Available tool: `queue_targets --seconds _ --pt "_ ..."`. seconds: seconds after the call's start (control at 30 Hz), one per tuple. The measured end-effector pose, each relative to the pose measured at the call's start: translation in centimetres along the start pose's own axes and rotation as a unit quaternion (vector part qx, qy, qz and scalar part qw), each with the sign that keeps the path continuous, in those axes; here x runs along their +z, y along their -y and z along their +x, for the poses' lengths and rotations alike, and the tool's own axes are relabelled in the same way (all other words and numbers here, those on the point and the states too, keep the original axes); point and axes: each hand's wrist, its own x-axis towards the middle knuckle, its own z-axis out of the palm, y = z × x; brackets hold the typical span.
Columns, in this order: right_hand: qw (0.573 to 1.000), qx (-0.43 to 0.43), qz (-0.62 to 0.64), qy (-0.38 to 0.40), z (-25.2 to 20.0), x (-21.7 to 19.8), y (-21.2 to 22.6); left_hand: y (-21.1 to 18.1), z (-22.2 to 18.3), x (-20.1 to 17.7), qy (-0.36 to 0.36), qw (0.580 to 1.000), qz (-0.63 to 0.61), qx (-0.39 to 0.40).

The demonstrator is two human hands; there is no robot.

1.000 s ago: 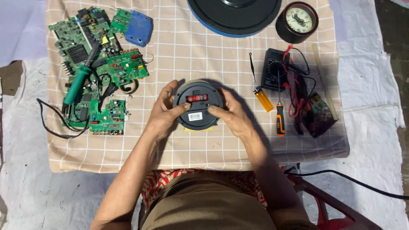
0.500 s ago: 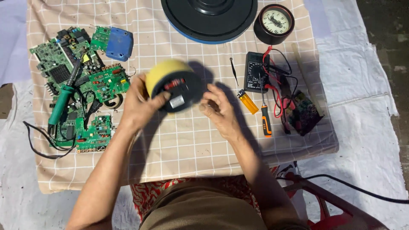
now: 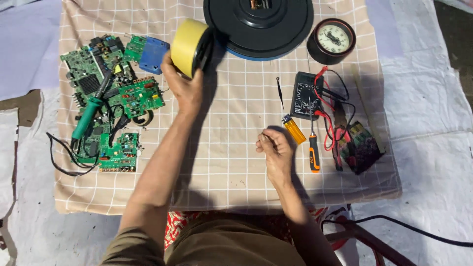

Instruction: Assembling a small analog clock by fitting the face and mechanism into the housing and securing it with a screwdriver.

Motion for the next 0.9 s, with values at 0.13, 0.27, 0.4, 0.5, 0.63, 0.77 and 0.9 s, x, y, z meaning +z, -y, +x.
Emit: queue_targets --seconds 0.13,0.27,0.4,0.5,0.63,0.77,0.9 --pt "1.0 -0.018 -0.009 -0.001 0.3 -0.4 -0.9 -0.1 -1.2 0.6 -0.02 0.999 0.032 0.001" --pt "0.999 -0.021 -0.025 -0.006 2.4 1.7 0.7 0.3 -1.9 1.5 -0.029 0.997 0.067 0.03" --pt "0.997 -0.061 -0.037 0.036 7.5 5.9 1.7 -1.6 -3.1 2.5 -0.033 0.99 0.127 0.052" --pt "0.992 -0.063 -0.067 0.084 13.4 9.5 0.6 -2.6 -3.6 2.8 -0.044 0.986 0.146 0.066" --pt "0.986 -0.039 -0.124 0.107 16.5 15.5 2.3 -4.3 -3.3 2.9 -0.056 0.981 0.16 0.096" --pt "0.978 -0.079 -0.186 0.043 16.8 18.6 2.3 -1.7 -4.8 3.9 -0.038 0.979 0.174 0.098" --pt "0.991 -0.056 -0.122 0.011 18.4 17.6 1.5 -3.1 -5.8 3.3 0.023 0.974 0.205 0.094"
